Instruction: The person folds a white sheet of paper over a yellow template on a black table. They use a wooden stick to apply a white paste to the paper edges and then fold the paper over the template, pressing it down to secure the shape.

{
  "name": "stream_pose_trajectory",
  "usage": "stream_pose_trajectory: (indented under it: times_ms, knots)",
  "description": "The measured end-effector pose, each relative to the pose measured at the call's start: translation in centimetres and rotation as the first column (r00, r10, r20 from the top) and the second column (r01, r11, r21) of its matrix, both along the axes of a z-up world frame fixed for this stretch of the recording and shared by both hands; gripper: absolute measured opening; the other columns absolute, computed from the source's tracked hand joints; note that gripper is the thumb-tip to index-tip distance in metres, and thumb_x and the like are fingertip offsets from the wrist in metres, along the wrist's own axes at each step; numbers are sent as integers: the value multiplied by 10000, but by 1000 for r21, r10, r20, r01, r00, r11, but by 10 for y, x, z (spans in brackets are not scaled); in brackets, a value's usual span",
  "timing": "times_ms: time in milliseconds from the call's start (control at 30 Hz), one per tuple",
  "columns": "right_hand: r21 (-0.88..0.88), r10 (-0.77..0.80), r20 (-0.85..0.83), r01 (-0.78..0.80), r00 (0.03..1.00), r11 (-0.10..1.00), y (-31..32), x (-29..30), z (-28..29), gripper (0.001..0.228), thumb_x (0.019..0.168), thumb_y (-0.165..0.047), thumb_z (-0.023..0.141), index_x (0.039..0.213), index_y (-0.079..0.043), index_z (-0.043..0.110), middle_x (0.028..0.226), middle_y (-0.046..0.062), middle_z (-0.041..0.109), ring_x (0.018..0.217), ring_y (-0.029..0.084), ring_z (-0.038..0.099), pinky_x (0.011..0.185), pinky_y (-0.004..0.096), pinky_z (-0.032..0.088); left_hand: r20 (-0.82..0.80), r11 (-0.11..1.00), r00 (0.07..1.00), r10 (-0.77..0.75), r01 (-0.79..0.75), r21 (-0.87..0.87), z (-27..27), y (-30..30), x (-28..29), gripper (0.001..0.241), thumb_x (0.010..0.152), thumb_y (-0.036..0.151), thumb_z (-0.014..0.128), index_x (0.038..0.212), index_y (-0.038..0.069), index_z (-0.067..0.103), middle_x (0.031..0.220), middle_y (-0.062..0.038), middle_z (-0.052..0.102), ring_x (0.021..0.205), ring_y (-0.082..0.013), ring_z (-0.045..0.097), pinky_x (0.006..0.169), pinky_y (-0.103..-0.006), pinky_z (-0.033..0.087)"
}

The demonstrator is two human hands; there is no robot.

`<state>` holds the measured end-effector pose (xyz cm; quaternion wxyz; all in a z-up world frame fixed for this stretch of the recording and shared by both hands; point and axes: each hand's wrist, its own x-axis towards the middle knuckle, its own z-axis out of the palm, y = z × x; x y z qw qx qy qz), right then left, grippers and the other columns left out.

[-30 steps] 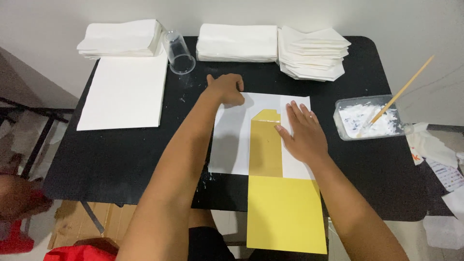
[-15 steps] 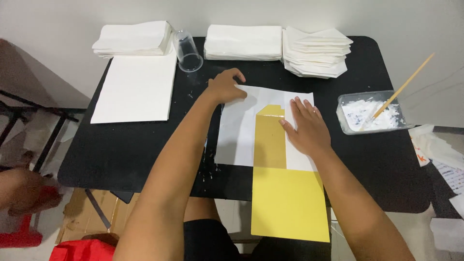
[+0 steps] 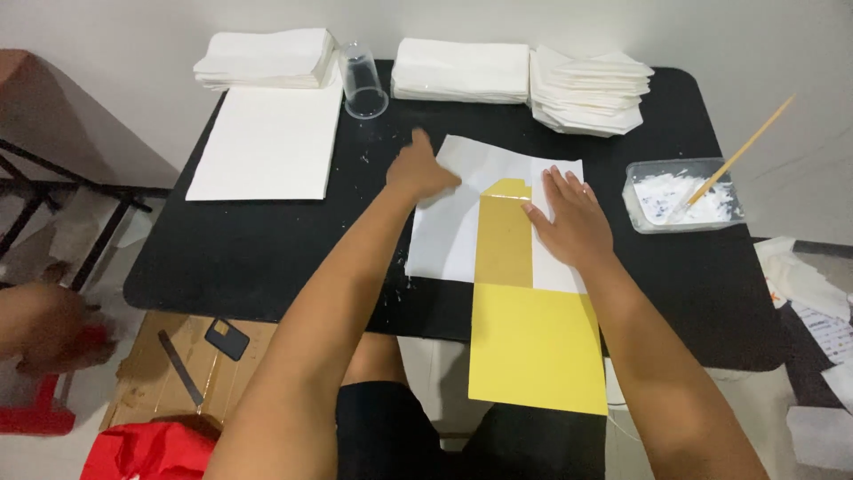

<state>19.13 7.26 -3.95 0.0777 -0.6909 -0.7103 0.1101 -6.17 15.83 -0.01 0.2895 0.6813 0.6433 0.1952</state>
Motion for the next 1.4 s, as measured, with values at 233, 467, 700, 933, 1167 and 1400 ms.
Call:
stream_pose_trajectory:
  times_ms: [233,467,700,933,1167,1400]
  knots:
    - [30,20,-1,-20,1000,999,3,5,-9,749,1090,-613,271,1635,-100,301,1715,101,237,1586,265,172,1293,429,81,18,996,1000,12,-10,-85,-9,-45,-13,888,700,301,820,1421,-38,427,1285,-280,665,1176,-405,677,966,-538,587]
    - [21,-4,13,4,1000,1000,-3,1,-6,736,1089,-597,293,1632,-100,312,1708,100,254,1581,248,189,1290,414,103,53,1000,999,12,-11,-6,-12,-41,-8,876,717,376,859,1370,-29,437,1240,-318,666,1132,-443,690,919,-566,597]
    - [34,-22,15,21,1000,999,4,2,-9,708,1099,-578,285,1630,-111,320,1703,99,269,1575,243,203,1289,411,103,41,999,999,-33,31,39,13,-46,3,850,797,408,818,1397,-42,417,1232,-324,672,1087,-422,718,903,-534,605]
    - [26,-45,-11,45,999,999,0,-3,-3,688,1095,-558,315,1626,-120,326,1697,99,281,1573,242,204,1285,406,94,355,990,934,22,30,-141,26,-82,-13,962,834,487,733,1509,-78,343,1274,-299,661,1142,-375,711,975,-501,557]
    - [56,-10,-66,13,998,998,-1,1,-9,669,1113,-498,298,1618,-60,330,1687,147,298,1577,262,208,1293,427,80,656,995,754,-39,88,-41,7,-183,-30,1144,771,282,793,1591,-106,97,1319,-383,621,1295,-548,562,1095,-629,420]
    - [88,-13,-67,19,998,996,4,5,-19,619,1110,-420,276,1614,-71,359,1689,115,305,1573,248,219,1298,417,79,552,960,834,-8,-148,238,-27,-207,8,988,817,105,747,1606,-9,164,1206,-293,689,1183,-414,680,1073,-457,353]
